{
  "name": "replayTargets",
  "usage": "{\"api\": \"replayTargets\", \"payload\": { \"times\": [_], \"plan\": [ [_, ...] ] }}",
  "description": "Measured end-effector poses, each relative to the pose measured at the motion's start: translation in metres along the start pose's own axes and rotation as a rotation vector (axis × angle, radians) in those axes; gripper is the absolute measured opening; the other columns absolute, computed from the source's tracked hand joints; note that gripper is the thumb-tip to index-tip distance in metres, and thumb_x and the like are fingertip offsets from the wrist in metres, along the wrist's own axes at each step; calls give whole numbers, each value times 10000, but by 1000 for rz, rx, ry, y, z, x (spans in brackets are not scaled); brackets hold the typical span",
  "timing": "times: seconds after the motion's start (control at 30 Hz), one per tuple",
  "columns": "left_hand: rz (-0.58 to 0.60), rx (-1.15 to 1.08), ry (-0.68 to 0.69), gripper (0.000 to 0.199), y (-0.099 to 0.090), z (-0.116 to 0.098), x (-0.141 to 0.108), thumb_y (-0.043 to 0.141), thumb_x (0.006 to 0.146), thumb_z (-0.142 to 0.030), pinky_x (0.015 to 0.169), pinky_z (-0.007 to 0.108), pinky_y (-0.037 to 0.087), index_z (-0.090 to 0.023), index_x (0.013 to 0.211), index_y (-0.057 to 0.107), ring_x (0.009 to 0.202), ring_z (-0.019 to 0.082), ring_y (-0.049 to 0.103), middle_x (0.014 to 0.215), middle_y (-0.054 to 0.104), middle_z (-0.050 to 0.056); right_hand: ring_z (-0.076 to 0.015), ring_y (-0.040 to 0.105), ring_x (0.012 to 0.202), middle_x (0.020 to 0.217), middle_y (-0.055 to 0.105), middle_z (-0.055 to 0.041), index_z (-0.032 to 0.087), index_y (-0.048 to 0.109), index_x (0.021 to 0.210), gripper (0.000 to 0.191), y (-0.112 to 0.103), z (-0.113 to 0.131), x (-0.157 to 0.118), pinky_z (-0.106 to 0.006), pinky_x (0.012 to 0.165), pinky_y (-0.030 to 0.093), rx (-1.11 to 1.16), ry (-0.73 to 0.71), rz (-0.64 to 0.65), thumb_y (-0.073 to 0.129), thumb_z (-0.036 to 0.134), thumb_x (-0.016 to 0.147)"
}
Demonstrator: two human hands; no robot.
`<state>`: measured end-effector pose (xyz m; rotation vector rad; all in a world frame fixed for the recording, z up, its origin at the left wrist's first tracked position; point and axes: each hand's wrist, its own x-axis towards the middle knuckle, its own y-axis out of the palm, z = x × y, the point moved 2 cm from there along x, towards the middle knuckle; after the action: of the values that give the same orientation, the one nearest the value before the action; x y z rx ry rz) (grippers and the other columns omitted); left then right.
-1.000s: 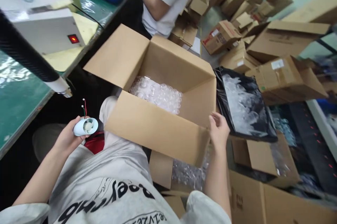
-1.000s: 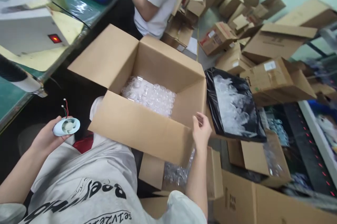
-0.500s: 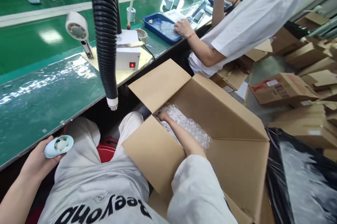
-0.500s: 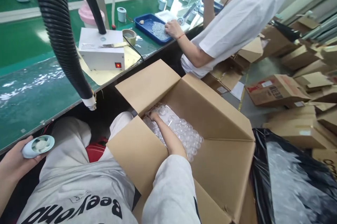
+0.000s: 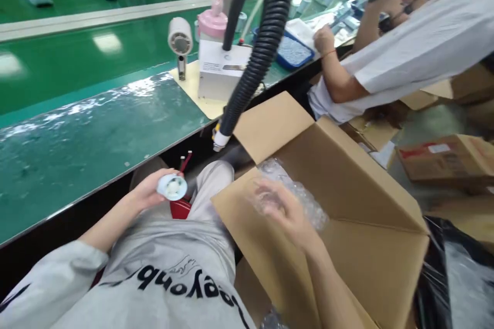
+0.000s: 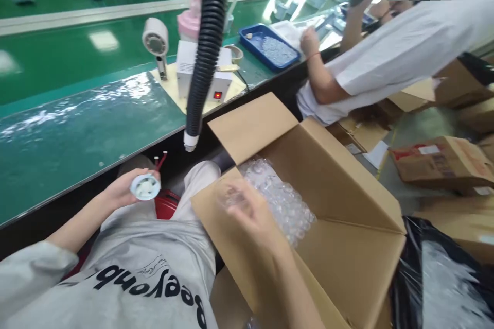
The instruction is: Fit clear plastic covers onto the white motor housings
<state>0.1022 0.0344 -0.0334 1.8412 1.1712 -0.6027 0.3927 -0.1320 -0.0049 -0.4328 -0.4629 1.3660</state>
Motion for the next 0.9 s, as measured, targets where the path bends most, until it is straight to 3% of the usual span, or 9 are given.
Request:
{"api": "replayTargets", "payload": {
  "times": [0.07, 0.13, 0.27, 0.33, 0.43, 0.5, 0.57, 0.73, 0.9],
  "plan": [
    [107, 134, -20, 203, 2, 5, 6, 718, 798, -293, 315, 179, 348, -93, 776, 697, 410, 108, 530, 619, 636, 28, -326, 654, 1170, 1328, 648, -128, 302, 638, 1382, 424, 42, 34, 7, -486, 970, 585, -261, -276, 80, 623, 369, 964],
    [201, 272, -16, 255, 0, 6, 7, 757, 754, -349, 308, 179, 295, -105, 816, 721, 401, 97, 486, 620, 634, 9, -350, 618, 1195, 1345, 628, -135, 329, 625, 1415, 471, 79, 52, 21, -497, 945, 587, -490, -449, 69, 617, 249, 951],
    [274, 475, 102, 228, -9, 1, -11, 777, 731, -343, 400, 186, 315, -135, 819, 753, 518, 101, 497, 690, 662, 5, -357, 599, 1149, 1372, 609, -138, 304, 722, 1237, 403, 119, 57, 50, -508, 879, 594, -619, -504, 16, 614, 109, 902],
    [234, 520, 215, 143, -14, -3, -23, 771, 742, -284, 544, 183, 404, -156, 804, 753, 680, 116, 552, 778, 678, 5, -351, 609, 1145, 1351, 608, -146, 254, 750, 1053, 263, 125, 56, 59, -495, 862, 602, -504, -487, 85, 628, 94, 884],
    [119, 686, 530, 158, -20, -6, -36, 773, 762, -271, 773, 236, 457, -179, 888, 743, 857, 150, 572, 921, 676, 13, -323, 632, 1160, 1309, 607, -130, 230, 718, 918, 51, 128, 58, 64, -458, 882, 605, -211, -402, 255, 713, 204, 876],
    [72, 812, 739, 314, -24, -4, -37, 824, 743, -334, 831, 288, 466, -183, 1004, 735, 879, 174, 583, 989, 673, 33, -301, 650, 1143, 1260, 623, -116, 233, 706, 876, 90, 130, 60, 64, -445, 918, 593, -41, -310, 289, 729, 318, 893],
    [77, 861, 850, 476, -29, 0, -34, 891, 687, -416, 882, 329, 483, -186, 1072, 734, 928, 201, 604, 1052, 673, 60, -280, 670, 1097, 1182, 656, -107, 234, 705, 823, 172, 131, 62, 64, -424, 913, 587, 80, -223, 243, 678, 363, 933],
    [187, 911, 900, 669, -34, 7, -24, 953, 603, -463, 1044, 424, 481, -207, 1185, 742, 1149, 280, 623, 1210, 676, 123, -258, 705, 972, 1036, 734, -95, 229, 675, 674, 288, 130, 61, 65, -332, 683, 599, 304, -30, 131, 696, 395, 909],
    [312, 761, 733, 671, -30, 11, -26, 883, 715, -342, 980, 378, 541, -200, 1330, 655, 1120, 248, 675, 1292, 695, 127, -296, 732, 1044, 1070, 787, -88, 234, 709, 676, 312, 120, 57, 65, -456, 849, 629, 488, 52, 129, 769, 473, 867]
  ]
}}
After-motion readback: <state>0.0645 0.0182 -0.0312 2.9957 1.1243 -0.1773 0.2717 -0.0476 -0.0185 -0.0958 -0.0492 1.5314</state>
